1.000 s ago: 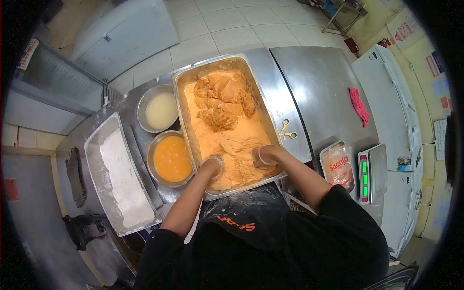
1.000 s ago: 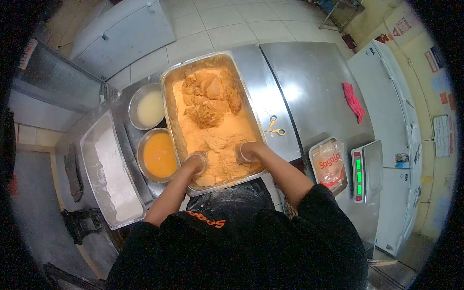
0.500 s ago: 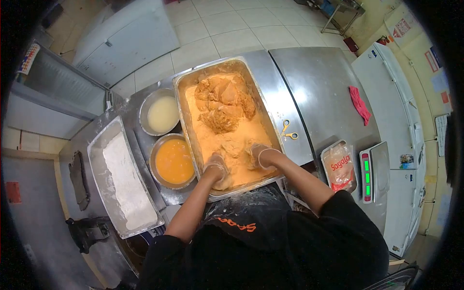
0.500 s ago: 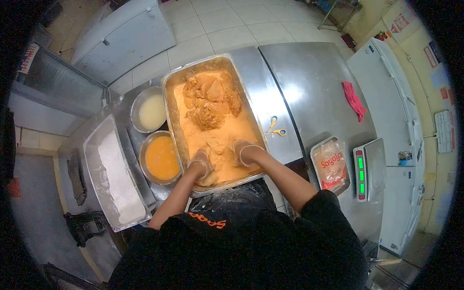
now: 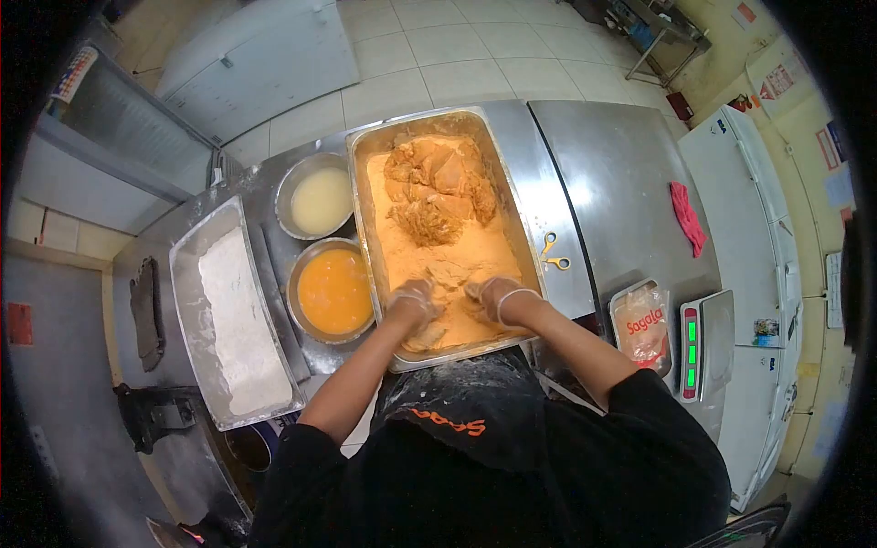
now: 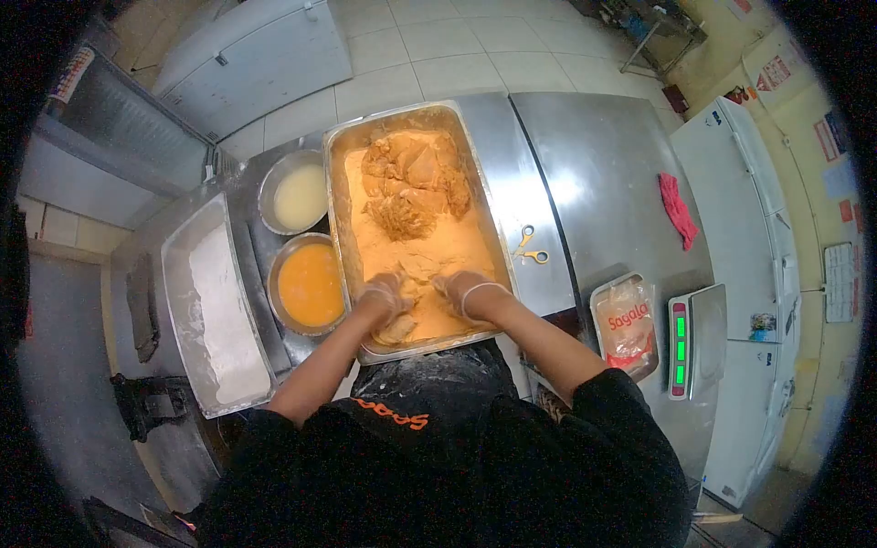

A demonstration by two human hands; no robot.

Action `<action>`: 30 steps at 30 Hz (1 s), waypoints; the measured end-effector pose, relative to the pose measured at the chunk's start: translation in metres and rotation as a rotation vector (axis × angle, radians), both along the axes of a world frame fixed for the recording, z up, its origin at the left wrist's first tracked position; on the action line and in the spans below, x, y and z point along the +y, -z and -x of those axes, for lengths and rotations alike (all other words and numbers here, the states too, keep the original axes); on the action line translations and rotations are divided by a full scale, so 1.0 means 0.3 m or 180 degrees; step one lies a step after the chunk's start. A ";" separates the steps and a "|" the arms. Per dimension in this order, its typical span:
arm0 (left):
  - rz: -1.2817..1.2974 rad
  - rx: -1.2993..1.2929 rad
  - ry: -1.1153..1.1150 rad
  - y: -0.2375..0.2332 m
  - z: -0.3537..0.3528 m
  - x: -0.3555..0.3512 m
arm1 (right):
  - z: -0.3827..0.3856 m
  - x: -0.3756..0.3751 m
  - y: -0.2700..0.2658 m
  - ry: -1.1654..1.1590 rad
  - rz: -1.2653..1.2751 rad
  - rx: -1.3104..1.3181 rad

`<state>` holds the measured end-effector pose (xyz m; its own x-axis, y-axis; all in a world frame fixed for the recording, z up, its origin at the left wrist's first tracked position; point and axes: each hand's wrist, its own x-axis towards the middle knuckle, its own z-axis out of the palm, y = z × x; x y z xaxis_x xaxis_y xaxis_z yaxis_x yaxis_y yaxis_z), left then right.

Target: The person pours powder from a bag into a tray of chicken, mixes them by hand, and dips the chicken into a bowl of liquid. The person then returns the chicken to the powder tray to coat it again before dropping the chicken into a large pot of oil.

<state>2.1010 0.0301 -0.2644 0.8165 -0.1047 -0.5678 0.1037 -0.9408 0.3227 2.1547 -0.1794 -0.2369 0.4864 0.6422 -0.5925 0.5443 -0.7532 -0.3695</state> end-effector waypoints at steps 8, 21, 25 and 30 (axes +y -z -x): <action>-0.0155 -0.0380 -0.0180 0.044 0.006 0.027 | 0.013 -0.002 -0.006 0.0190 -0.0060 -0.0141; 0.0717 -0.0490 -0.1358 -0.317 0.045 0.071 | -0.017 -0.109 -0.270 0.1595 -0.1067 -0.0475; 0.0879 -0.0551 -0.1177 -0.188 0.018 0.116 | -0.061 -0.056 -0.199 0.1798 -0.1330 -0.0245; 0.1984 -0.0476 -0.1493 -0.402 0.028 0.241 | -0.111 0.013 -0.286 0.1776 -0.1728 0.0344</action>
<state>2.0927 0.1025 -0.1440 0.9171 0.0065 -0.3985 0.3584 -0.4511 0.8174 2.1878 -0.1755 -0.1511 0.7799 0.5331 -0.3280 0.0788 -0.6034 -0.7935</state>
